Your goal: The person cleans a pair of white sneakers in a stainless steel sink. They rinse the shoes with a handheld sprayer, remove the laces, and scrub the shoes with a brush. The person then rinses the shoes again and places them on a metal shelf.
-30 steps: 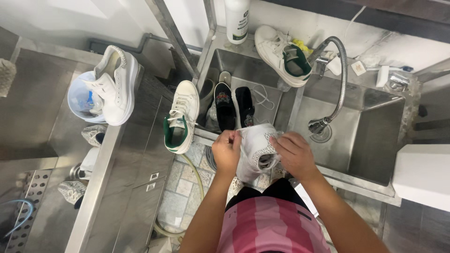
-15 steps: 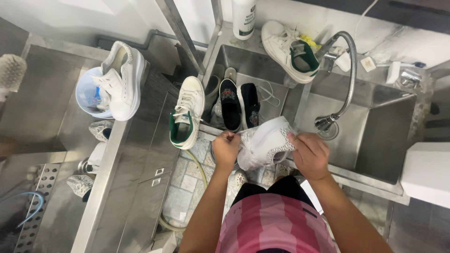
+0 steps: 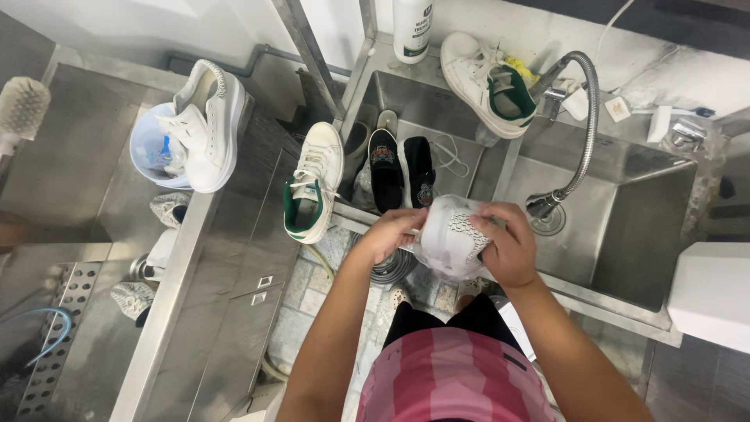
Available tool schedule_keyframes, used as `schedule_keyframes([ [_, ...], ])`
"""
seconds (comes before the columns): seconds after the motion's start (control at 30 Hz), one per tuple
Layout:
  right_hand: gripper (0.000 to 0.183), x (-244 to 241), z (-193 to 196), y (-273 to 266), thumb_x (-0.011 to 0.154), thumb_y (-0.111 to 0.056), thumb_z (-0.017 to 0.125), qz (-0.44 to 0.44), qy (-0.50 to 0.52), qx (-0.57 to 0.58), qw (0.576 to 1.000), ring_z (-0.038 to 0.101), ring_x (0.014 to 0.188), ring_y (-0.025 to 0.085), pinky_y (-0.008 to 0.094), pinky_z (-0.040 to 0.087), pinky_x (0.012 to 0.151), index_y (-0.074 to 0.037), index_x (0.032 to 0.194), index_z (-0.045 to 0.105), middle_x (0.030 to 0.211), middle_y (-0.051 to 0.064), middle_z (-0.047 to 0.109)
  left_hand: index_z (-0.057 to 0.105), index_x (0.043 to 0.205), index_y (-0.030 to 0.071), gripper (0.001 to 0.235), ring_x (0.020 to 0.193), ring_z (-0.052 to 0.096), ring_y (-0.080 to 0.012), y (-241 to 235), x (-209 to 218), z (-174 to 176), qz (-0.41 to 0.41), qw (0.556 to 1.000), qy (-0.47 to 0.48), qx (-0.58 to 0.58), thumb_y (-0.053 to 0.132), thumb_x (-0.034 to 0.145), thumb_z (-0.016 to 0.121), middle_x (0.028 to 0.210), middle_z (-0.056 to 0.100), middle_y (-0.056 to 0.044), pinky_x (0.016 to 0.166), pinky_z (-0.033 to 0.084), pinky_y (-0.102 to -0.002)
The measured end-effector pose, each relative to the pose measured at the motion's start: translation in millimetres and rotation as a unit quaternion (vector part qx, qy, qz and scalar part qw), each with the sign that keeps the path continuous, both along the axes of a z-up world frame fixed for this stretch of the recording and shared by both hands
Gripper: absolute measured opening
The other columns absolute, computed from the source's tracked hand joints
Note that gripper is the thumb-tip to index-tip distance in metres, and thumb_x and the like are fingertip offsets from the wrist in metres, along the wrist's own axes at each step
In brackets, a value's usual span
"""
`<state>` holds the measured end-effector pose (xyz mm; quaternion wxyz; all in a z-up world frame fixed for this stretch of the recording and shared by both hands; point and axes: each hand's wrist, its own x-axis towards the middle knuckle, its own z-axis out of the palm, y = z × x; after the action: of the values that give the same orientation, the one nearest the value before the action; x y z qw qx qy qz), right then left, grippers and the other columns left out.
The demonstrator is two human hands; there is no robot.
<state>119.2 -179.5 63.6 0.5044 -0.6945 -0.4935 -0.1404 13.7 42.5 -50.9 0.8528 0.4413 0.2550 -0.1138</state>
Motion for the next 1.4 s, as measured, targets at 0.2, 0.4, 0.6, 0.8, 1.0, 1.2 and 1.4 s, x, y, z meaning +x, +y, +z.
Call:
schedule_keyframes([
  [0.2,0.052,8,11,-3,0.069,0.018,0.067,-0.038,0.081,-0.039,0.995,0.058,0.098,0.025,0.032,0.048,0.083,-0.015,0.109,0.078,0.105,0.009,0.055,0.075,0.117,-0.001,0.028,0.084,0.070,-0.0143,-16,0,-11,0.035,0.996,-0.058,0.061,0.013,0.093,0.072,0.099,0.077,-0.007,0.079,0.057,-0.031],
  [0.4,0.053,33,26,-34,0.074,0.017,0.062,0.028,0.222,-0.165,0.961,0.058,0.084,0.013,0.025,0.046,0.072,-0.016,0.112,0.080,0.099,0.003,0.058,0.078,0.107,0.002,0.018,0.081,0.069,-0.0113,-44,-4,-12,0.089,0.994,-0.045,0.051,0.013,0.093,0.075,0.092,0.077,-0.005,0.078,0.055,-0.027],
  [0.6,0.039,44,51,-59,0.091,-0.002,0.049,0.046,0.554,-0.131,0.821,0.060,0.091,0.008,0.023,0.049,0.079,-0.005,0.122,0.073,0.110,-0.001,0.068,0.079,0.103,0.002,0.017,0.078,0.066,-0.0098,-77,0,0,0.095,0.993,-0.055,0.035,0.016,0.093,0.078,0.089,0.076,-0.003,0.075,0.053,-0.026],
  [0.8,0.027,32,44,-70,0.106,-0.013,0.058,-0.013,0.613,-0.070,0.787,0.055,0.086,0.007,0.023,0.045,0.074,-0.003,0.129,0.067,0.100,0.002,0.063,0.078,0.104,0.000,0.021,0.069,0.061,-0.0064,-94,12,25,0.116,0.976,-0.039,0.183,0.019,0.095,0.075,0.082,0.074,-0.002,0.065,0.051,-0.024],
  [1.0,0.016,35,42,-82,0.105,-0.003,0.052,-0.011,0.656,0.170,0.735,0.063,0.092,0.013,0.027,0.051,0.078,-0.001,0.113,0.065,0.110,0.006,0.067,0.079,0.100,-0.004,0.023,0.056,0.052,-0.0069,-93,18,23,0.159,0.925,-0.018,0.344,0.017,0.094,0.074,0.066,0.069,-0.007,0.051,0.042,-0.027],
  [1.2,0.011,29,22,-84,0.104,0.002,0.050,-0.004,0.632,0.285,0.721,0.065,0.095,0.018,0.033,0.056,0.092,0.002,0.105,0.061,0.104,0.010,0.064,0.078,0.093,-0.003,0.022,0.055,0.061,-0.0116,-91,20,21,0.149,0.874,-0.012,0.462,0.018,0.089,0.076,0.066,0.070,-0.012,0.053,0.048,-0.031],
  [1.4,0.017,33,2,-101,0.100,0.000,0.045,0.026,0.599,0.281,0.749,0.060,0.076,0.018,0.030,0.050,0.071,0.003,0.098,0.061,0.090,0.012,0.063,0.076,0.105,0.002,0.024,0.074,0.064,-0.0156,-60,20,23,0.012,0.933,-0.041,0.357,0.016,0.086,0.075,0.088,0.074,-0.013,0.069,0.052,-0.030],
])
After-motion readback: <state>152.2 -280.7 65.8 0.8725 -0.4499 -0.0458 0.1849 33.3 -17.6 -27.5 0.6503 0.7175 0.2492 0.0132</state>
